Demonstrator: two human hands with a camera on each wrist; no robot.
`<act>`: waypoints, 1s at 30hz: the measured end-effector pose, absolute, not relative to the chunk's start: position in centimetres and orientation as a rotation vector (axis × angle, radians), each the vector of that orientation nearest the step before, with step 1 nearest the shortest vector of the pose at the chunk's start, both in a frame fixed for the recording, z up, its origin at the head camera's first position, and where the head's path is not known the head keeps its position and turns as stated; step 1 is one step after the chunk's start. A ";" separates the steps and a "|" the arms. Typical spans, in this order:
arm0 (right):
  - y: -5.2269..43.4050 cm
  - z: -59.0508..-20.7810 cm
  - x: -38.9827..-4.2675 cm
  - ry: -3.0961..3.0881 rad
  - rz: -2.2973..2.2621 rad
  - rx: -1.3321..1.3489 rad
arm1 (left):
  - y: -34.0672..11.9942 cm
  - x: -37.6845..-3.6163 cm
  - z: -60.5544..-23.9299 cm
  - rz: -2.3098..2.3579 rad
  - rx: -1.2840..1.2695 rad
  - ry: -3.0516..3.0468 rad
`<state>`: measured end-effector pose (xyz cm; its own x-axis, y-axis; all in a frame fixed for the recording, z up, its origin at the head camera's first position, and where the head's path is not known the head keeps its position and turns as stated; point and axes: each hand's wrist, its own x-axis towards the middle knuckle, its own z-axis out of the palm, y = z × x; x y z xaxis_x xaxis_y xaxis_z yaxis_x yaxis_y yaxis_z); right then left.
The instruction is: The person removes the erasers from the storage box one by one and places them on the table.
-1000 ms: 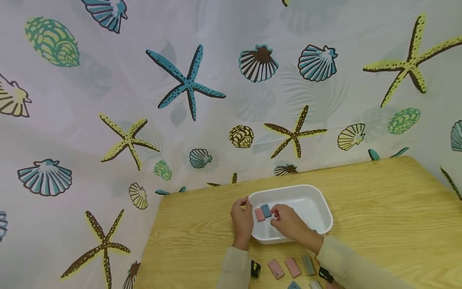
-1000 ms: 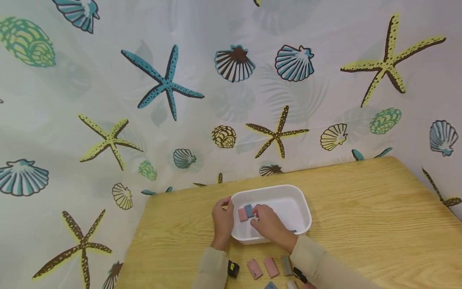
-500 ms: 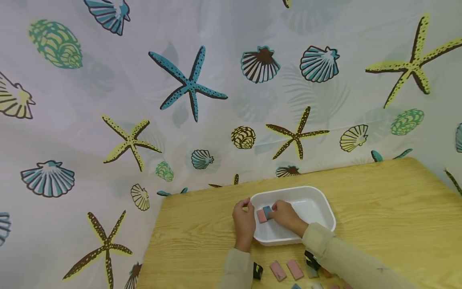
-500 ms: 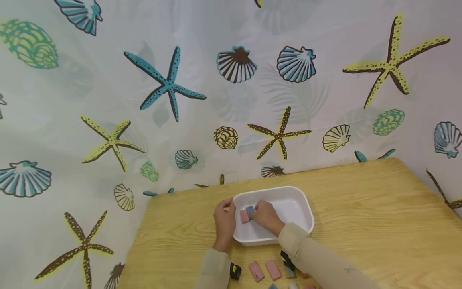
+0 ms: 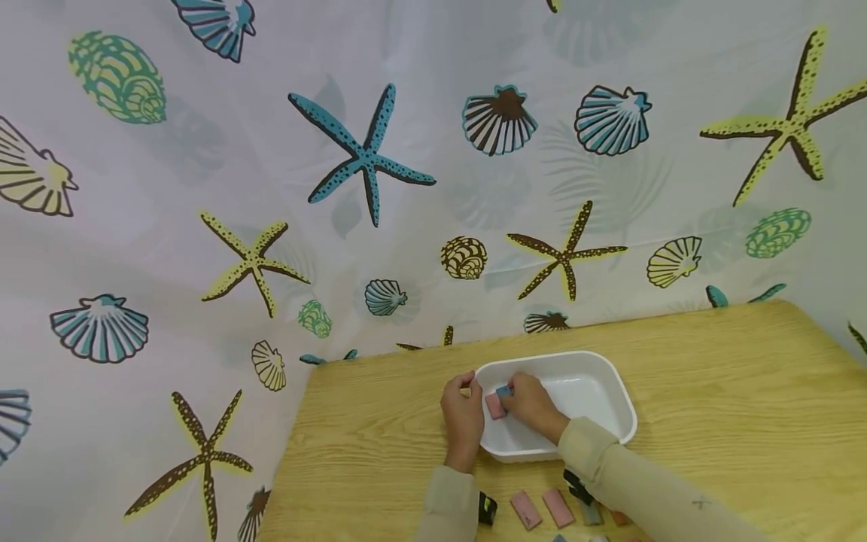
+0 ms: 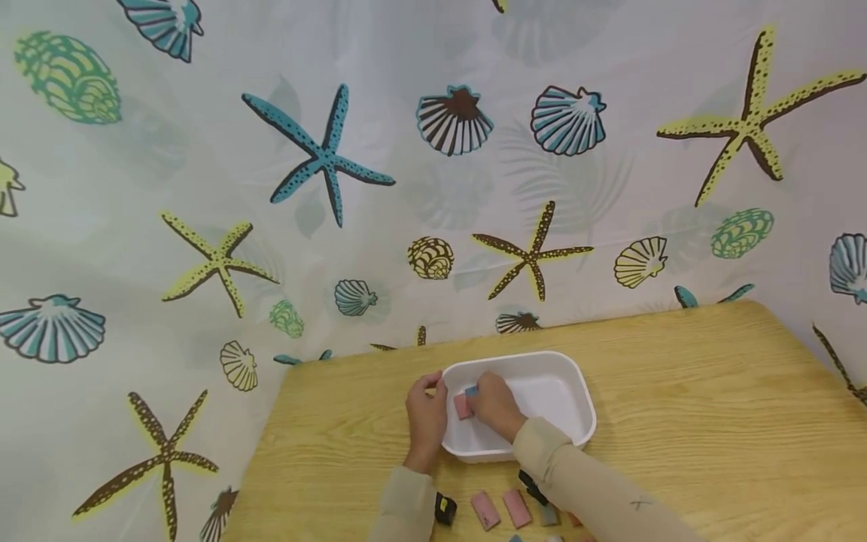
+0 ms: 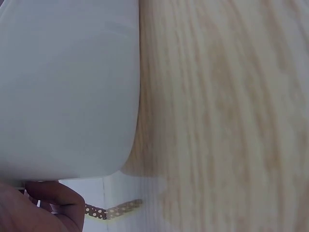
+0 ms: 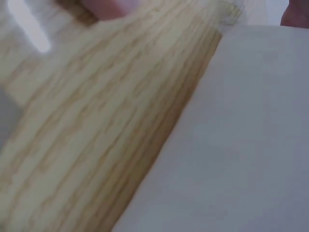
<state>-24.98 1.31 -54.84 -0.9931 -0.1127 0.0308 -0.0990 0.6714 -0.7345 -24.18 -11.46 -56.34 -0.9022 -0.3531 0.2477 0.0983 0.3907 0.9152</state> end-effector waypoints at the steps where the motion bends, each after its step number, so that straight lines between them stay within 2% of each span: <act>1: 1.3 -54.8 -25.0 2.859 -1.255 -0.189 | -11.4 -24.2 -56.4 -1.520 0.223 -2.253; 9: 1.1 -54.9 -25.6 2.881 -1.161 -0.236 | -11.3 -24.1 -56.1 -1.536 0.229 -2.255; 17: 0.8 -54.8 -25.9 2.837 -1.111 -0.170 | -11.3 -24.1 -55.7 -1.535 0.245 -2.271; 30: 1.9 -53.9 -23.4 2.776 -1.021 -0.195 | -11.3 -24.0 -56.1 -1.516 0.247 -2.296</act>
<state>-23.44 1.91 -53.87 -0.9758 -0.1831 -0.1198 -0.0619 0.7560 -0.6516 -24.01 -11.34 -56.12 -0.9136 -0.3465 0.2129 0.0597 0.4034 0.9131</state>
